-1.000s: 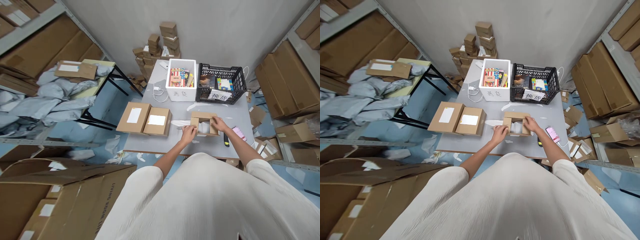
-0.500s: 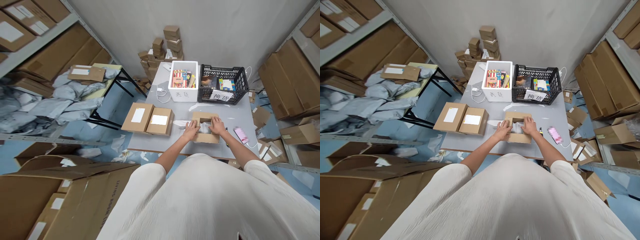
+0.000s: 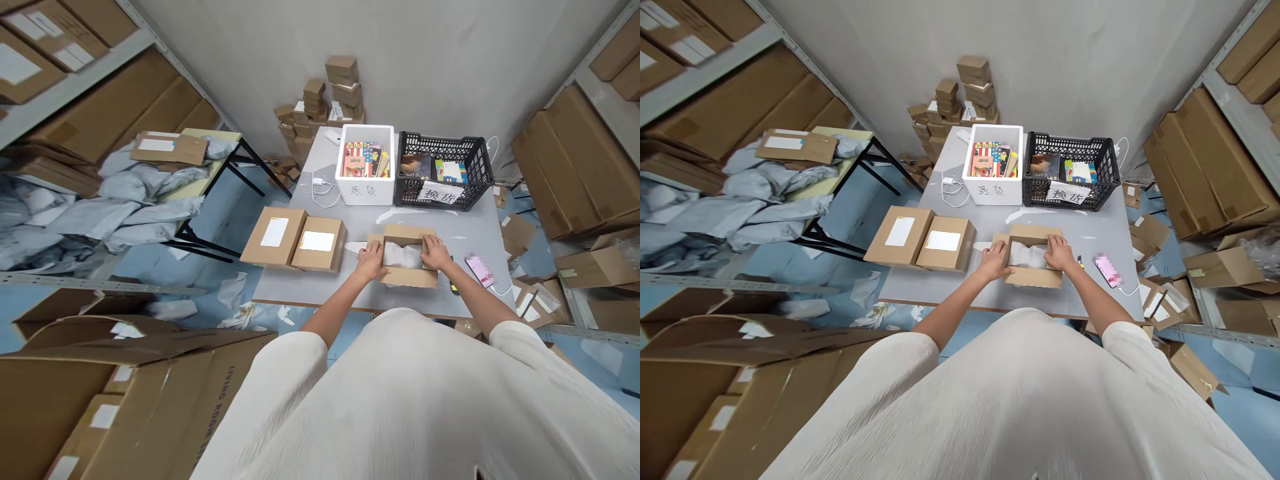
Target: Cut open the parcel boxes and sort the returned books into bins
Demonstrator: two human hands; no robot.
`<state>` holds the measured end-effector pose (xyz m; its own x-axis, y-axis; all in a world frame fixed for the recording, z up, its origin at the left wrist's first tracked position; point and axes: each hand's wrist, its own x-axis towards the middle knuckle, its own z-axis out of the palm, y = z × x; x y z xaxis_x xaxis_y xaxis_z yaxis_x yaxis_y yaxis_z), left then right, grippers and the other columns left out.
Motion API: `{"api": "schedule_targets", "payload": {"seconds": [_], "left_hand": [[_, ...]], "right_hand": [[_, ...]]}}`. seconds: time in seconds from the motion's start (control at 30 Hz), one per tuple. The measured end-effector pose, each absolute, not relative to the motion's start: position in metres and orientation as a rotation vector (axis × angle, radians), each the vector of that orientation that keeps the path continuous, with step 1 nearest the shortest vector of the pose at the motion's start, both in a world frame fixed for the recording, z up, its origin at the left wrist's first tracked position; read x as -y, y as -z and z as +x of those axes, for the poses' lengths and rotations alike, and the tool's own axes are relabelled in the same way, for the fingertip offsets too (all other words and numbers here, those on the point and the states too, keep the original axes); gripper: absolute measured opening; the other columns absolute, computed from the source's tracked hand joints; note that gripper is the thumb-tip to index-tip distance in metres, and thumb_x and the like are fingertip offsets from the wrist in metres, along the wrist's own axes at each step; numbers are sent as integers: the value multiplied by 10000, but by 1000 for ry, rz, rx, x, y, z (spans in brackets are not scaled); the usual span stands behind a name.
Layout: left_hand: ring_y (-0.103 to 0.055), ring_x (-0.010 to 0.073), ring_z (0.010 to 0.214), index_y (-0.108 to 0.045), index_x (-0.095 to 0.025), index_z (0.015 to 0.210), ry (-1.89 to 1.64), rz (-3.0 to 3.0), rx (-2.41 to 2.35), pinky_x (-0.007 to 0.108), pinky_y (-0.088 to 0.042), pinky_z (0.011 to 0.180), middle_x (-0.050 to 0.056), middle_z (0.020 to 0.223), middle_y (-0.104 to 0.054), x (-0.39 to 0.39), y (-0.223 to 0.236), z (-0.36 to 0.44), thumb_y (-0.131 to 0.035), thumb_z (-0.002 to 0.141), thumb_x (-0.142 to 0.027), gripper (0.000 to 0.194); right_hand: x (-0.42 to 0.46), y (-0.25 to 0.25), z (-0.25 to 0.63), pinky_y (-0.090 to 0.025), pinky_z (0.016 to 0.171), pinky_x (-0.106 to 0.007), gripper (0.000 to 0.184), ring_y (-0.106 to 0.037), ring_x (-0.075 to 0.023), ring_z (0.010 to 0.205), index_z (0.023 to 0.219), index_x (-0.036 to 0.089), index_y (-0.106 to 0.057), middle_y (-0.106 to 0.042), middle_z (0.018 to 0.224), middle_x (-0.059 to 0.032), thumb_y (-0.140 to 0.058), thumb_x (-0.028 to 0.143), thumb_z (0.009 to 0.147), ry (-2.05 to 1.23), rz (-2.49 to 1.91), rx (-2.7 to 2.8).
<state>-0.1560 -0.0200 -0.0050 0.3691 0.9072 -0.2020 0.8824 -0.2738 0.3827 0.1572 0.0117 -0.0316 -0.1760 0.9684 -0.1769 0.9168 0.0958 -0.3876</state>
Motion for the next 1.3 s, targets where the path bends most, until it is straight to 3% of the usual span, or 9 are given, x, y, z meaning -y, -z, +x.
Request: {"api": "schedule_targets", "payload": {"seconds": [0.17, 0.27, 0.4, 0.5, 0.77, 0.9, 1.0, 1.17, 1.3], "left_hand": [[-357, 542, 1626, -225, -239, 1796, 124, 2218, -1399, 605, -342, 1272, 269, 1870, -156, -30, 6, -152, -1028, 614, -611, 1476], [-337, 560, 1625, -178, -221, 1811, 207, 2215, -1349, 618, -344, 1261, 286, 1873, -121, -44, 13, -153, -1023, 554, -699, 1588], [-350, 555, 1622, -192, -238, 1812, 146, 2227, -1323, 606, -343, 1264, 274, 1876, -132, -46, 22, -157, -994, 553, -758, 1580], [-334, 559, 1632, -192, -239, 1813, 135, 2227, -1315, 607, -330, 1272, 272, 1877, -133, -43, 25, -159, -1002, 553, -741, 1579], [-346, 543, 1626, -184, -244, 1812, 79, 2253, -1295, 579, -336, 1270, 259, 1880, -124, -41, 30, -162, -983, 588, -754, 1548], [-374, 523, 1613, -214, -241, 1803, 7, 2243, -1272, 566, -337, 1274, 260, 1873, -155, -41, 34, -163, -978, 583, -776, 1535], [-386, 517, 1606, -258, -242, 1791, -54, 2218, -1271, 556, -348, 1268, 260, 1866, -184, -41, 35, -163, -979, 574, -789, 1516], [-376, 528, 1613, -268, -236, 1793, -76, 2190, -1266, 569, -329, 1279, 262, 1866, -189, -40, 36, -162, -975, 576, -804, 1518], [-366, 532, 1620, -251, -251, 1799, -72, 2181, -1271, 592, -324, 1288, 245, 1876, -170, -38, 37, -160, -988, 575, -789, 1527]], "right_hand": [[-8, 25, 171, -407, 1314, -604, 846, -415, -393, 1616, 1735, 155, -385, -466, 1755, -180, -534, 361, 928, -701, -1833, 2182], [4, 21, 187, -400, 1316, -604, 825, -447, -370, 1599, 1743, 156, -366, -464, 1751, -187, -481, 338, 946, -647, -1810, 2061], [30, 20, 218, -440, 1282, -596, 768, -518, -353, 1530, 1718, 191, -405, -503, 1694, -189, -462, 308, 961, -523, -1899, 1876], [46, 24, 233, -463, 1255, -596, 606, -539, -378, 1495, 1557, 188, -607, -588, 1570, -213, -479, 332, 982, -441, -2017, 1859], [41, 31, 231, -573, 1139, -505, 527, -722, -325, 1275, 1428, 221, -752, -780, 1389, -137, -452, 359, 1017, -762, -2112, 1894], [17, 0, 225, -561, 1086, -554, 420, -696, -401, 1237, 1262, 218, -835, -780, 1306, -188, -533, 309, 985, -470, -2227, 2098], [-5, -27, 196, -510, 1120, -581, 436, -634, -432, 1306, 1299, 168, -816, -734, 1377, -226, -493, 254, 1019, -261, -2033, 2328], [-32, -25, 121, -552, 1070, -445, 486, -696, -332, 1239, 1426, 223, -762, -762, 1359, -146, -509, 185, 1013, -605, -1577, 2817], [-41, 10, 83, -569, 1031, -440, 431, -723, -349, 1235, 1350, 247, -799, -785, 1316, -148, -654, 179, 949, -673, -1428, 3162]]}}
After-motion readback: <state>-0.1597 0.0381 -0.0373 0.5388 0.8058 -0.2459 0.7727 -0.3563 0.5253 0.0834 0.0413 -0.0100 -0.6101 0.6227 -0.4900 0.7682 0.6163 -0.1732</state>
